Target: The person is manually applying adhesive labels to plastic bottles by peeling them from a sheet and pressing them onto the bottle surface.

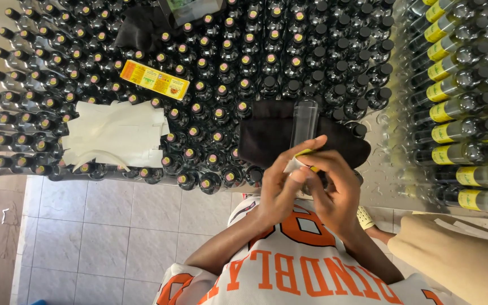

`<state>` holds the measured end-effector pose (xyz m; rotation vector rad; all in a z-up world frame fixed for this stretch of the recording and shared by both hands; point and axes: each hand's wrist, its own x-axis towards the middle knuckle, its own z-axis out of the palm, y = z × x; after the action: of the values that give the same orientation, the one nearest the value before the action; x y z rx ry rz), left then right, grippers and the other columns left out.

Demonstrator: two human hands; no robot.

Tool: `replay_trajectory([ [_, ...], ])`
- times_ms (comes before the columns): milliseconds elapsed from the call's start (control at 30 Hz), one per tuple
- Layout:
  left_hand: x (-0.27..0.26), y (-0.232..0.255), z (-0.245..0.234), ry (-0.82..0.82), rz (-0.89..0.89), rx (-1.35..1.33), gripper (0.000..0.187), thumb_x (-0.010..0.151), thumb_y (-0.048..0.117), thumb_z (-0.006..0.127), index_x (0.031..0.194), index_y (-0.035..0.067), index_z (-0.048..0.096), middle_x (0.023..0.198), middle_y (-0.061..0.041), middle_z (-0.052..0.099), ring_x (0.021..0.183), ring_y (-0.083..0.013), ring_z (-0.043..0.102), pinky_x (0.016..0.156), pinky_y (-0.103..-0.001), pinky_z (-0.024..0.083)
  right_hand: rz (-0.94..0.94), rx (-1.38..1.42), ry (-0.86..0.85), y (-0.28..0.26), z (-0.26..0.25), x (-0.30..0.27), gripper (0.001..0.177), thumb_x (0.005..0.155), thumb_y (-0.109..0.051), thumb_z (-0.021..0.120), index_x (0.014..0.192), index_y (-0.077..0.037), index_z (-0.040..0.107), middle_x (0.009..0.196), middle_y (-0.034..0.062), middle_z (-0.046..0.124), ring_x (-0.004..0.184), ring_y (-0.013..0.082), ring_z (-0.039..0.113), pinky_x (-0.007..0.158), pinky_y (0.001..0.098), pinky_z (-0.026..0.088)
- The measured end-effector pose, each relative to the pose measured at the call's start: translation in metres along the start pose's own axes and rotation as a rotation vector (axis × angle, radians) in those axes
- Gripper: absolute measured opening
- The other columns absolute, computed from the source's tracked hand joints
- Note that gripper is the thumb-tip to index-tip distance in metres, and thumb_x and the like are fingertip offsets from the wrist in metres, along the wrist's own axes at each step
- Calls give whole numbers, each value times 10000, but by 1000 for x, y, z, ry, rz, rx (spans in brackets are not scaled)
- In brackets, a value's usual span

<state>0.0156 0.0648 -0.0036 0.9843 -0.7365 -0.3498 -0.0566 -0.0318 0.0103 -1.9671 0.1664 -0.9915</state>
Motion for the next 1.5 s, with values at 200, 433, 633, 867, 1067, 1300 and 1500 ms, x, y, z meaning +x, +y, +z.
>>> replay_trajectory([
  [200,3,8,-7,159,-125,77,485,1222,302,412,1426,-23,708,1324,-195,779,1309,-326,718,1151,-466,550,268,160,-85,-12,7,2,199,1075,-25,675,1232,32,784,981,114,731,874,130,706,839,358,613],
  [433,1,4,-17,208,-158,43,468,1198,334,477,1463,4,676,1331,-217,774,1268,-296,728,1112,-472,567,351,234,-81,-19,22,8,196,1102,-36,661,1245,28,778,993,120,726,920,95,668,854,344,605],
  [633,11,7,-29,292,-345,-129,429,1183,309,533,1365,-16,746,1265,-201,806,1180,-243,771,1030,-380,611,385,182,-94,-20,33,9,206,1112,-64,653,1258,30,764,1049,114,709,951,117,652,896,358,607],
  [867,21,-9,-88,586,-475,-533,376,1200,342,492,1289,31,683,1334,-158,785,1208,-299,766,1048,-450,627,606,405,133,3,45,-7,171,1116,-108,649,1231,14,682,1094,75,669,1024,108,617,944,323,582],
  [1067,11,-29,-221,746,-166,-457,367,1197,281,506,1459,56,629,1547,-149,650,1377,-275,680,1228,-405,553,859,814,322,45,34,-15,166,1065,-162,695,1192,-67,646,1152,65,746,1137,197,751,1179,419,623],
  [1300,0,18,-349,979,45,-261,633,1052,220,671,1566,-79,454,1594,-313,567,1475,-440,594,1296,-520,486,816,904,399,60,-4,-29,339,937,-207,907,1201,-77,739,1297,115,777,1102,213,755,940,271,682],
  [1500,10,31,-385,1076,281,626,288,1016,99,657,1298,106,717,1224,-59,746,1242,-232,676,1005,-362,579,663,573,533,68,-33,-44,280,968,-247,923,1178,-143,769,1216,149,800,1051,268,822,895,336,750],
])
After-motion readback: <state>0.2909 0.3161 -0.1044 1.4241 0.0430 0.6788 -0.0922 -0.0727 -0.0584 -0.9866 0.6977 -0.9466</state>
